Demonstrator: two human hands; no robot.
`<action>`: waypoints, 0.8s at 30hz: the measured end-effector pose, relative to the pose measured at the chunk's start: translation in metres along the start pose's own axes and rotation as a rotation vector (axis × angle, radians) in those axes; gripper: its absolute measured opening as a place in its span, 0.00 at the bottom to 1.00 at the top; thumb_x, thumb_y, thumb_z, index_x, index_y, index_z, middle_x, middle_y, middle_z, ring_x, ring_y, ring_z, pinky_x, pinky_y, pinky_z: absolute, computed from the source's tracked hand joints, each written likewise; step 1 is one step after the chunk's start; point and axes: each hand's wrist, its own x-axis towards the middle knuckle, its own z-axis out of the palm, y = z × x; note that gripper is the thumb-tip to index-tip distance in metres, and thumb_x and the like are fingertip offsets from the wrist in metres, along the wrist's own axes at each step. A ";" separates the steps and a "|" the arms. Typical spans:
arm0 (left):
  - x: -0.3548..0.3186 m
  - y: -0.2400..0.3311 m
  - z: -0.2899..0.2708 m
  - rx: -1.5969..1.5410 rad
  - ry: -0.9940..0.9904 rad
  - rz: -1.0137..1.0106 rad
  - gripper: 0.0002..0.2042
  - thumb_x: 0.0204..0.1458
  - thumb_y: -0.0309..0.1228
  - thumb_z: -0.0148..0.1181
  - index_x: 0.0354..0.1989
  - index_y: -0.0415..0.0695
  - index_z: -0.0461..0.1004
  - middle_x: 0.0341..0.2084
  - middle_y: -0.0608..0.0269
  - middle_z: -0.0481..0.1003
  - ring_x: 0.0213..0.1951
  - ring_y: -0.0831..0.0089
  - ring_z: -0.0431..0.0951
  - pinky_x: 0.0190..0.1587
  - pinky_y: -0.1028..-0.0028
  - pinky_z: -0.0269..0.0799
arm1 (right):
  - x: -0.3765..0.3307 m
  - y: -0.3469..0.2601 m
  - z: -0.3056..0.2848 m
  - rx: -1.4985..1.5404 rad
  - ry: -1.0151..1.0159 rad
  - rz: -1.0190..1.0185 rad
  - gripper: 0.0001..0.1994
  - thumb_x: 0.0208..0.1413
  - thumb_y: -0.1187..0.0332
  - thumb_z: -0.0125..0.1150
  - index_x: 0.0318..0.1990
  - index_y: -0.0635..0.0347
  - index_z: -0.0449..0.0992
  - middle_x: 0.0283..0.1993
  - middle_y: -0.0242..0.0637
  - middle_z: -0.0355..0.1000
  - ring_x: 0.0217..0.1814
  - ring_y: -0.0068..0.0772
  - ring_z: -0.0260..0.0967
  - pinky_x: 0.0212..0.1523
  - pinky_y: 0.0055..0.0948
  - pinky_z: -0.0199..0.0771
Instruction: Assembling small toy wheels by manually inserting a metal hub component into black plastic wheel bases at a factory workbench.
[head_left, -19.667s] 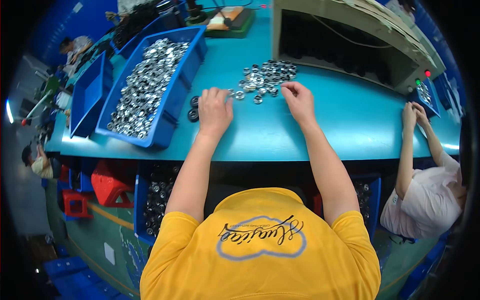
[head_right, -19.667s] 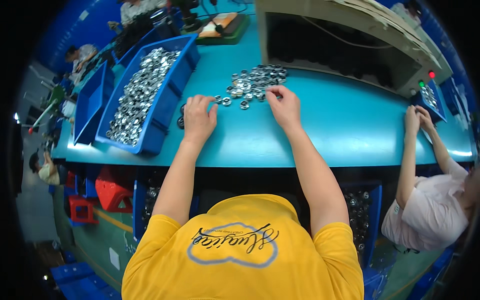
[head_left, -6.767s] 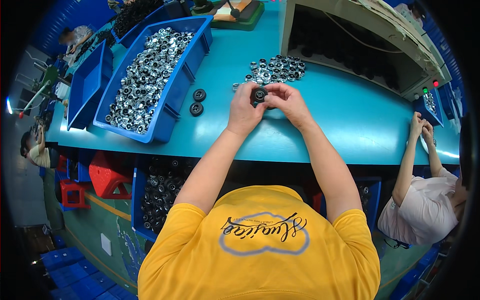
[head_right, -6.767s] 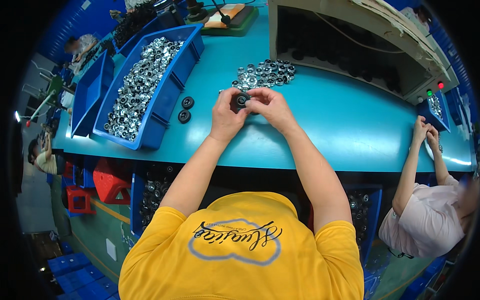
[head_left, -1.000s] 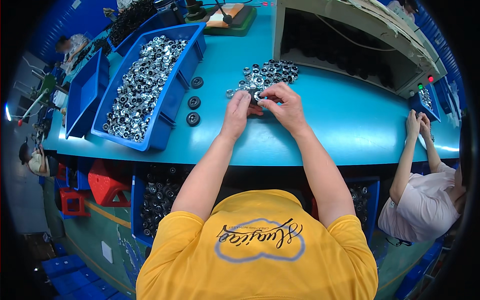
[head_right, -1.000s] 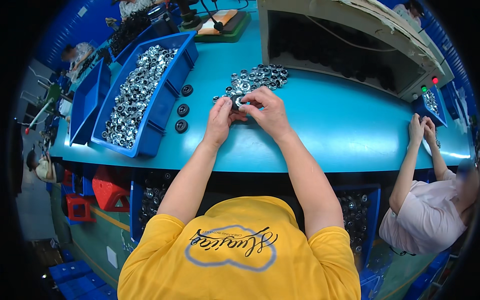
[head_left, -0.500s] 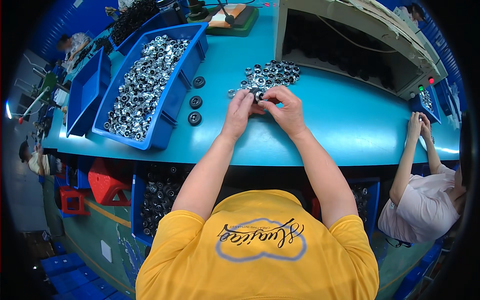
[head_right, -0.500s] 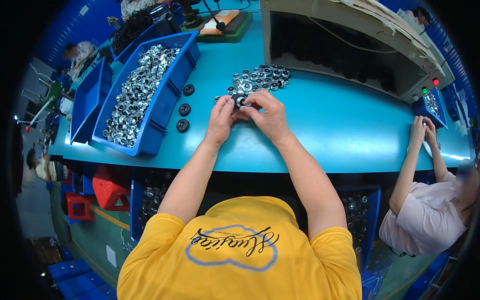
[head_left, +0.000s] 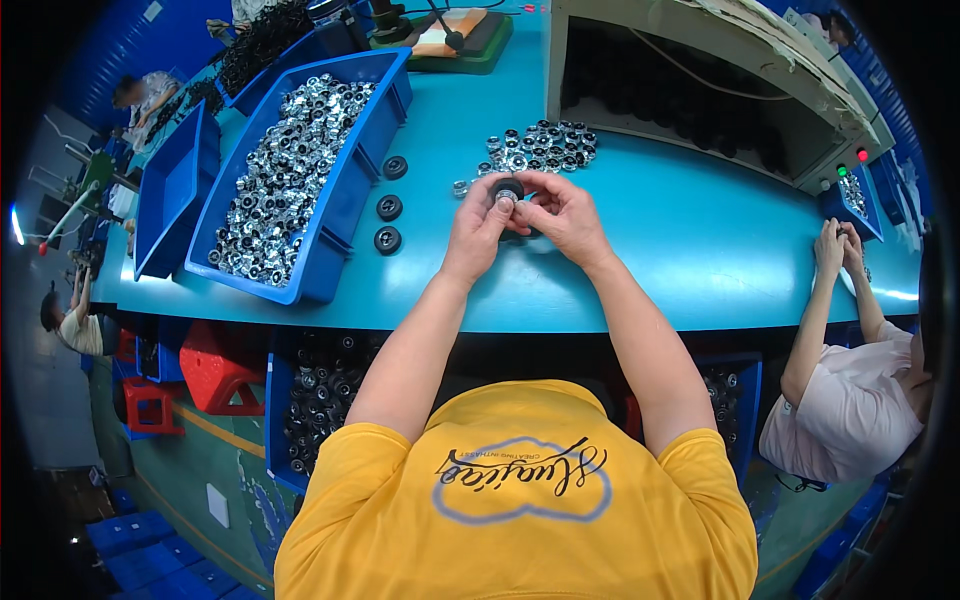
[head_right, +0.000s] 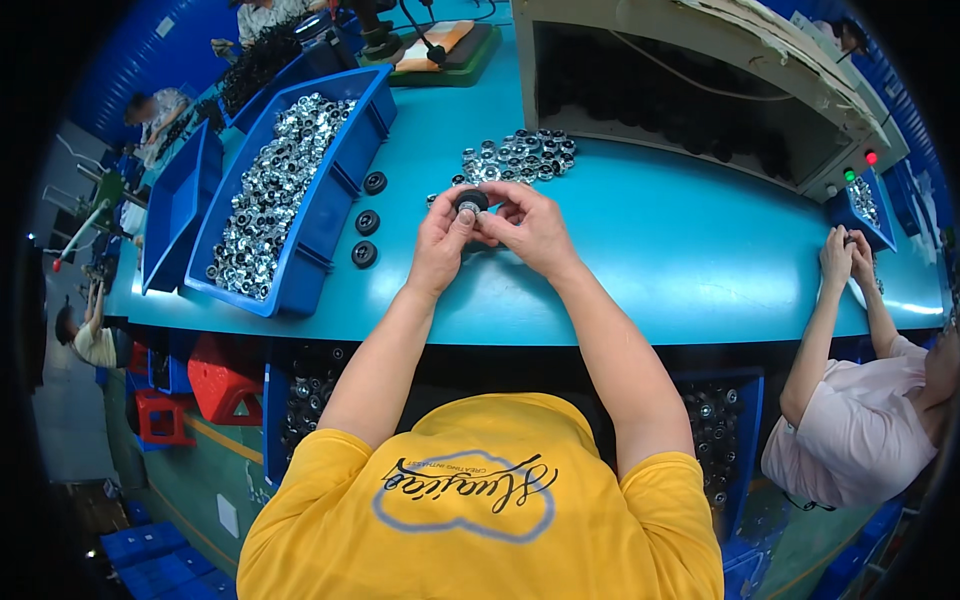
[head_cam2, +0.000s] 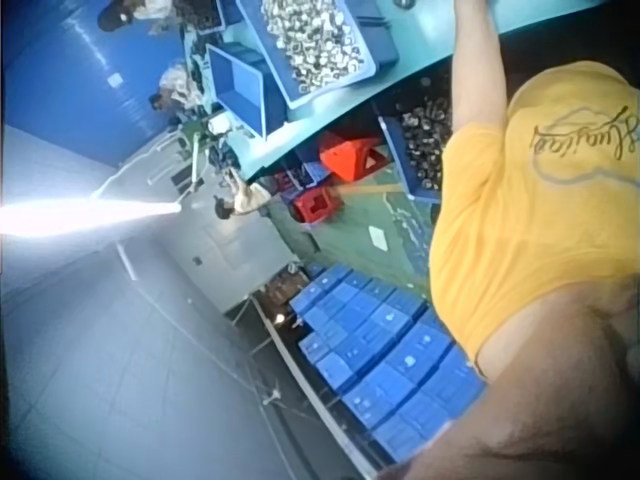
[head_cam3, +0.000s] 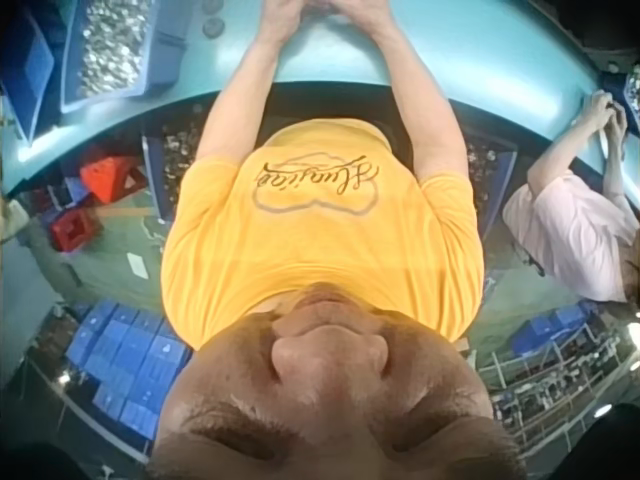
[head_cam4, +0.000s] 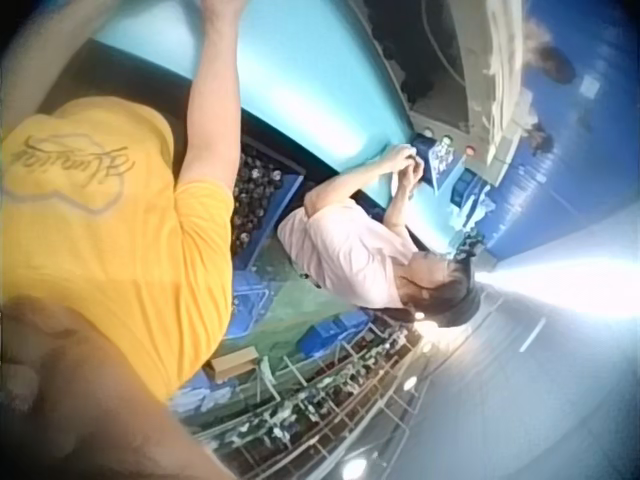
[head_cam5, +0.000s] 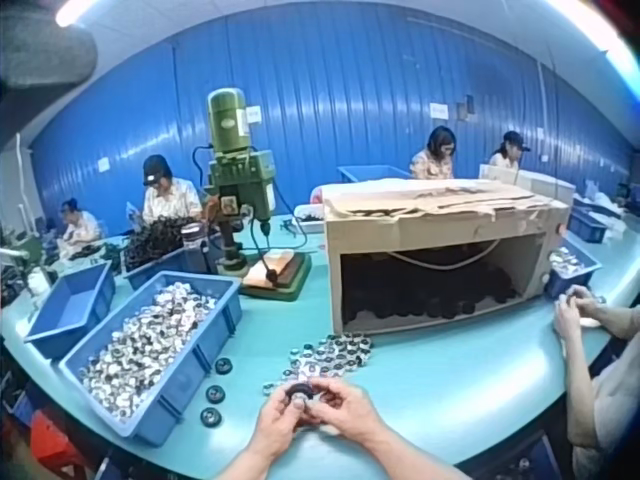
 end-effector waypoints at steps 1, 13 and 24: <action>0.000 0.000 0.000 0.012 0.000 -0.007 0.17 0.68 0.34 0.55 0.60 0.38 0.66 0.43 0.60 0.75 0.38 0.76 0.79 0.40 0.73 0.81 | 0.000 0.001 -0.001 -0.015 -0.013 -0.003 0.19 0.53 0.73 0.72 0.52 0.63 0.79 0.44 0.31 0.77 0.36 0.15 0.73 0.35 0.17 0.75; -0.001 -0.005 -0.002 0.102 0.051 -0.039 0.15 0.67 0.29 0.56 0.59 0.42 0.70 0.37 0.66 0.76 0.31 0.81 0.76 0.32 0.79 0.77 | -0.004 -0.003 0.007 -0.001 0.074 0.035 0.13 0.54 0.74 0.71 0.45 0.67 0.79 0.37 0.36 0.81 0.35 0.20 0.78 0.36 0.21 0.79; -0.005 0.001 0.005 0.277 0.163 -0.066 0.11 0.65 0.27 0.57 0.54 0.43 0.77 0.29 0.71 0.75 0.26 0.84 0.74 0.27 0.82 0.74 | -0.007 -0.006 0.014 -0.089 0.124 0.016 0.09 0.53 0.74 0.69 0.41 0.66 0.79 0.34 0.36 0.81 0.34 0.19 0.77 0.35 0.21 0.78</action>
